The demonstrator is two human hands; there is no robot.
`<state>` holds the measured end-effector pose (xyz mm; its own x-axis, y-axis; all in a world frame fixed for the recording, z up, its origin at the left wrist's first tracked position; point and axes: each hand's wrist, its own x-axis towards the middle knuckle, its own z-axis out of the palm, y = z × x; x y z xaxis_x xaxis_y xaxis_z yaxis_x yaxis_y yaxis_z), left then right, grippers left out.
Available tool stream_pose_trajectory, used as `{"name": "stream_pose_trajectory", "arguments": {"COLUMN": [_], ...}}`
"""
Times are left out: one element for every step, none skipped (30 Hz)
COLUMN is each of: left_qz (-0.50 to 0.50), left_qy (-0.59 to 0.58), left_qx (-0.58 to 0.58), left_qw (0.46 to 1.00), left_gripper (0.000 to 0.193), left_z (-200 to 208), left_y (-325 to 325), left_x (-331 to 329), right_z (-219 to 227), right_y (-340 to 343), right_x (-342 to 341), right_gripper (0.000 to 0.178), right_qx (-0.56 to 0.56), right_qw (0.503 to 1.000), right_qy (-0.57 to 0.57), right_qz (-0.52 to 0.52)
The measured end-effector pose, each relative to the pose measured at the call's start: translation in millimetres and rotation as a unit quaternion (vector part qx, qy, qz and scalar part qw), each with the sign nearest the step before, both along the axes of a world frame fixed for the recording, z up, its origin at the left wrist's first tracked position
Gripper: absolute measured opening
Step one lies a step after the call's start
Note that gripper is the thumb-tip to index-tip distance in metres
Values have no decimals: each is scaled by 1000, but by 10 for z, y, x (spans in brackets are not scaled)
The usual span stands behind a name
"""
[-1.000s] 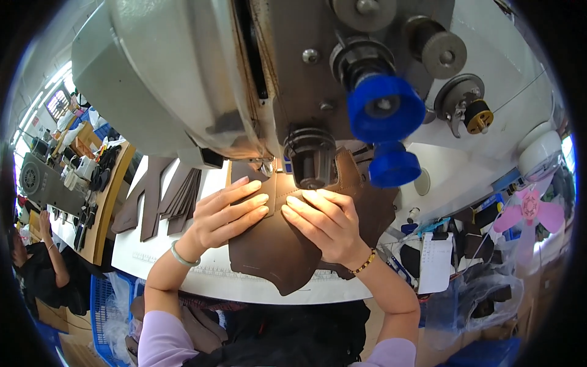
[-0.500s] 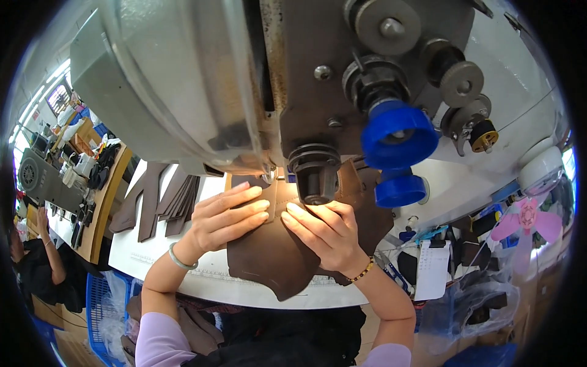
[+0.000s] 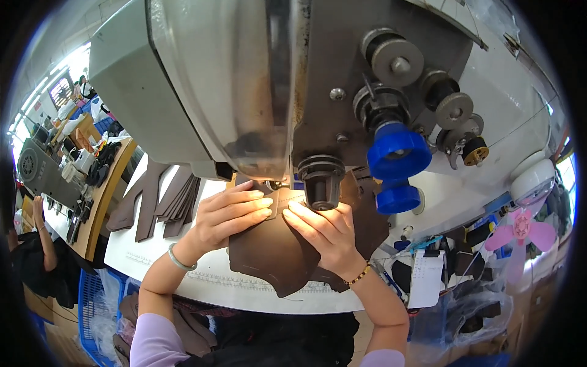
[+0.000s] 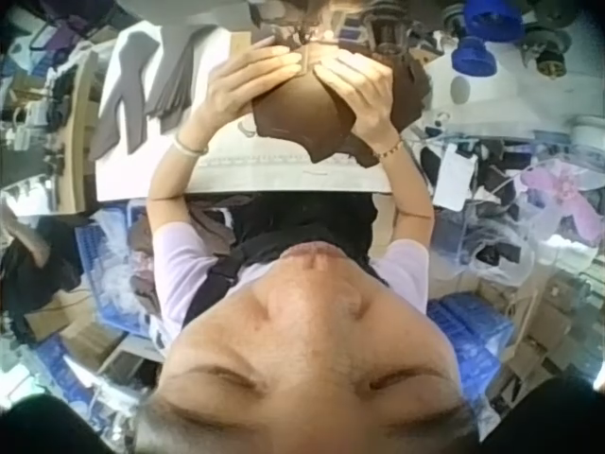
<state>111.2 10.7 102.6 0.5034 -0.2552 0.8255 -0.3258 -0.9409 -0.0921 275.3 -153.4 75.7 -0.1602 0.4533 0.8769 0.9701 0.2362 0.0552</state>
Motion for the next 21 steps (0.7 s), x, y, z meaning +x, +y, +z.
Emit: {"name": "stream_pose_trajectory", "arguments": {"left_qz": [4,8,7,7,8,2,0,-3,0,-6,0,-18,-34,-51,-79,-100,-121,-118,-112,-118,-129], "left_qy": [-1,-2,1,2,4,2,3,-1,-2,1,4,19,34,42,63,69,75,76,74,70,65], "left_qx": [2,4,3,-1,-7,-16,-17,-26,-36,-49,-52,-69,-87,-116,-153,-152,-152,-149,-150,-150,-149], "left_qw": [1000,1000,1000,1000,1000,1000,1000,1000,999,999,999,997,995,991,983,981,978,979,980,979,978], "left_gripper": [23,20,20,20,21,22,22,22,22,23,23,23,24,24,26,32,38,38,38,37,37], "left_z": [7,7,6,-2,-18,-40,-45,-50,-47,-68,-80,-86,-83,-79,-105,-103,-104,-119,-129,-132,-135], "left_y": [0,-2,1,3,0,-2,-3,1,5,28,65,99,133,153,201,233,252,270,268,264,266], "left_x": [5,10,14,19,22,33,52,73,50,32,20,14,2,13,32,40,38,36,25,17,19], "right_z": [3,29,30,28,20,11,10,5,-2,0,14,31,63,69,45,21,20,9,4,5,10], "right_y": [4,-12,0,11,14,15,6,-4,1,6,12,2,-10,-26,-33,-34,-29,-29,-26,-15,-24], "right_x": [2,1,4,4,5,31,48,62,49,45,46,41,21,23,38,31,17,37,44,18,-2], "right_gripper": [35,36,36,36,36,36,36,36,36,36,37,37,40,40,41,39,38,37,37,37,36], "right_qx": [9,-7,-7,-1,6,8,7,-4,-15,-17,-23,-32,-31,-30,-30,-23,-22,-27,-31,-31,-32], "right_qw": [1000,1000,1000,1000,1000,1000,1000,1000,1000,1000,1000,999,999,1000,1000,1000,1000,1000,999,999,999], "right_qy": [3,13,16,19,21,10,11,9,11,14,10,5,5,0,-4,-12,-7,-16,-25,-26,-17], "right_qz": [2,-5,-6,-2,3,2,0,-4,-3,2,3,4,5,2,0,-3,2,-1,-4,2,1]}}
